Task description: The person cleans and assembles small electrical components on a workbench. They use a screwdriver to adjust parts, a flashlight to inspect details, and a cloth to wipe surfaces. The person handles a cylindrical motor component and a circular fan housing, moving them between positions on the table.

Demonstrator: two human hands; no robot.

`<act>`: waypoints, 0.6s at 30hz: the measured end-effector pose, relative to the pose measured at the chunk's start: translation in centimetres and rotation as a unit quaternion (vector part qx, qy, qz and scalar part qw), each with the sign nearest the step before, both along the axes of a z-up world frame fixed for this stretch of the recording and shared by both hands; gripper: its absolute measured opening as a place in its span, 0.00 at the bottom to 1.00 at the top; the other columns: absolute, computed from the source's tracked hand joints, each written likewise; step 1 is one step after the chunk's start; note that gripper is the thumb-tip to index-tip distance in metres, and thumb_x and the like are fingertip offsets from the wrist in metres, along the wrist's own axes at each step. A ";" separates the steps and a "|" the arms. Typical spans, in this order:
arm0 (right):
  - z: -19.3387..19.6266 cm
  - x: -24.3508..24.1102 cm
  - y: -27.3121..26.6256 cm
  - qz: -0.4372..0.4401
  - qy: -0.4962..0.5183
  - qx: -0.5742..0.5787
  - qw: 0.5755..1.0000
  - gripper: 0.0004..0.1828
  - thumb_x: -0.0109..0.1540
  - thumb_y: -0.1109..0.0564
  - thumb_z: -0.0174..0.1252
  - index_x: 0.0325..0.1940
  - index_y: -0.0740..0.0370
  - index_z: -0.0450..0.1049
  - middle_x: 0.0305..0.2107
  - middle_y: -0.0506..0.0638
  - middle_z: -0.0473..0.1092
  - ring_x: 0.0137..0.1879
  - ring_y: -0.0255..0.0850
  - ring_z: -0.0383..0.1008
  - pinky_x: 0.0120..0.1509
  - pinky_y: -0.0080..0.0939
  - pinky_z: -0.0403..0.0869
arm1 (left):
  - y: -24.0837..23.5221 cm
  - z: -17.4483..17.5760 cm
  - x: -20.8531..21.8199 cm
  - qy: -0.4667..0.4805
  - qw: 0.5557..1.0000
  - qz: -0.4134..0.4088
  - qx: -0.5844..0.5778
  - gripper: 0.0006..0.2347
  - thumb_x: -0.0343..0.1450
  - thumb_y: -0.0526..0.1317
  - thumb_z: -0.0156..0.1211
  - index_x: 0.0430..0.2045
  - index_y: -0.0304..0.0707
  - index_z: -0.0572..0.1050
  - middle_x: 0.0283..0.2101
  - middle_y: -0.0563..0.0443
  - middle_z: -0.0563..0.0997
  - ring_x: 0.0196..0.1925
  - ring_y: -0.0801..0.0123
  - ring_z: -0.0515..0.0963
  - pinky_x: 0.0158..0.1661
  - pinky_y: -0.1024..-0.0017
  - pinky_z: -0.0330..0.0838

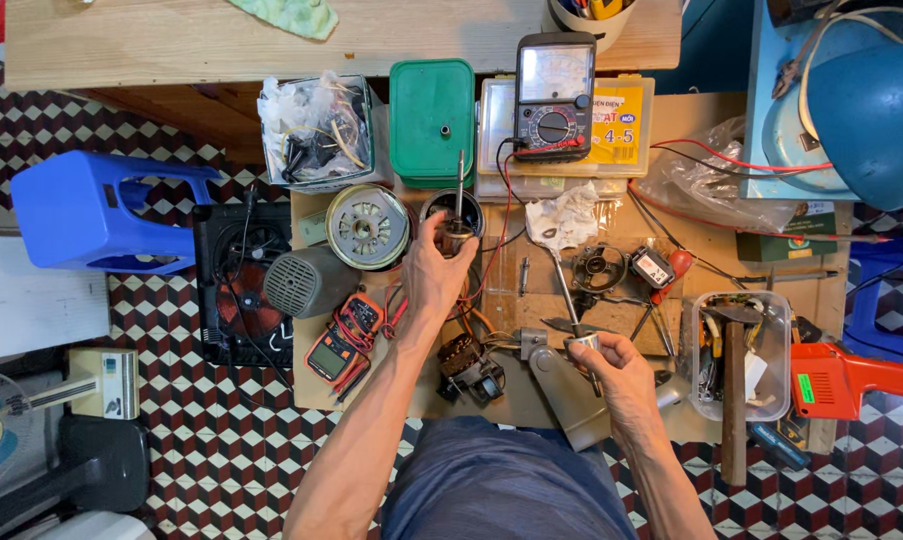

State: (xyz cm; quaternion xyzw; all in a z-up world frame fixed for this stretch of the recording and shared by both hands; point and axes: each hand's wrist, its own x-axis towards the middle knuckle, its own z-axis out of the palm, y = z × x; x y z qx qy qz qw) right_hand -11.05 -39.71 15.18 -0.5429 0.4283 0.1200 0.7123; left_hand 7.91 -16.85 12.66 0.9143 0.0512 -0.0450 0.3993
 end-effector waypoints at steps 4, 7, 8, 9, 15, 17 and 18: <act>0.4 0.1 -0.2 -0.040 -0.010 0.028 0.999 0.23 0.58 0.56 0.69 0.53 0.66 0.73 0.37 0.49 0.76 0.41 0.34 0.75 0.47 0.31 0.71 | -2.2 3.9 -0.9 0.123 0.982 -0.034 -0.139 0.26 0.63 0.47 0.71 0.55 0.40 0.72 0.36 0.50 0.84 0.36 0.70 0.82 0.38 0.71 0.77; 1.1 0.1 -0.5 -0.087 -0.026 0.055 0.994 0.22 0.59 0.57 0.67 0.54 0.67 0.71 0.38 0.51 0.75 0.43 0.37 0.76 0.49 0.35 0.72 | -4.6 5.3 -1.5 0.186 0.959 -0.082 -0.198 0.25 0.65 0.48 0.70 0.55 0.39 0.73 0.33 0.54 0.82 0.34 0.75 0.79 0.36 0.73 0.73; 1.3 0.0 -0.7 -0.101 -0.046 0.062 0.992 0.22 0.59 0.57 0.67 0.53 0.67 0.71 0.39 0.52 0.75 0.44 0.37 0.77 0.51 0.35 0.73 | -5.5 5.4 -1.6 0.189 0.952 -0.095 -0.223 0.25 0.65 0.47 0.70 0.55 0.39 0.73 0.33 0.53 0.82 0.34 0.75 0.79 0.36 0.73 0.73; 1.7 -0.1 -0.9 -0.115 -0.065 0.069 0.989 0.22 0.59 0.57 0.66 0.53 0.68 0.70 0.39 0.53 0.76 0.45 0.38 0.78 0.54 0.36 0.75 | -6.4 5.4 -1.6 0.194 0.943 -0.108 -0.246 0.25 0.66 0.47 0.70 0.56 0.39 0.73 0.34 0.53 0.83 0.35 0.75 0.80 0.36 0.73 0.73; 2.4 -1.2 -2.7 -0.168 -0.104 0.056 0.979 0.20 0.61 0.56 0.63 0.53 0.70 0.70 0.41 0.56 0.76 0.49 0.41 0.77 0.60 0.41 0.74 | -9.9 5.3 -2.4 0.221 0.929 -0.180 -0.237 0.23 0.67 0.47 0.69 0.54 0.38 0.75 0.35 0.53 0.84 0.37 0.74 0.82 0.38 0.73 0.74; 2.1 -1.6 -3.4 -0.194 -0.104 0.064 0.973 0.19 0.63 0.57 0.62 0.53 0.71 0.69 0.42 0.56 0.75 0.49 0.42 0.77 0.61 0.42 0.74 | -11.0 5.4 -2.6 0.237 0.927 -0.195 -0.216 0.23 0.66 0.48 0.69 0.53 0.38 0.76 0.34 0.51 0.85 0.36 0.73 0.82 0.38 0.72 0.74; 1.9 -1.8 -3.7 -0.207 -0.104 0.067 0.970 0.19 0.63 0.57 0.62 0.53 0.71 0.69 0.42 0.56 0.75 0.49 0.42 0.77 0.61 0.42 0.74 | -11.4 5.4 -2.7 0.232 0.927 -0.206 -0.212 0.23 0.66 0.48 0.69 0.53 0.38 0.76 0.34 0.51 0.85 0.36 0.73 0.82 0.38 0.72 0.74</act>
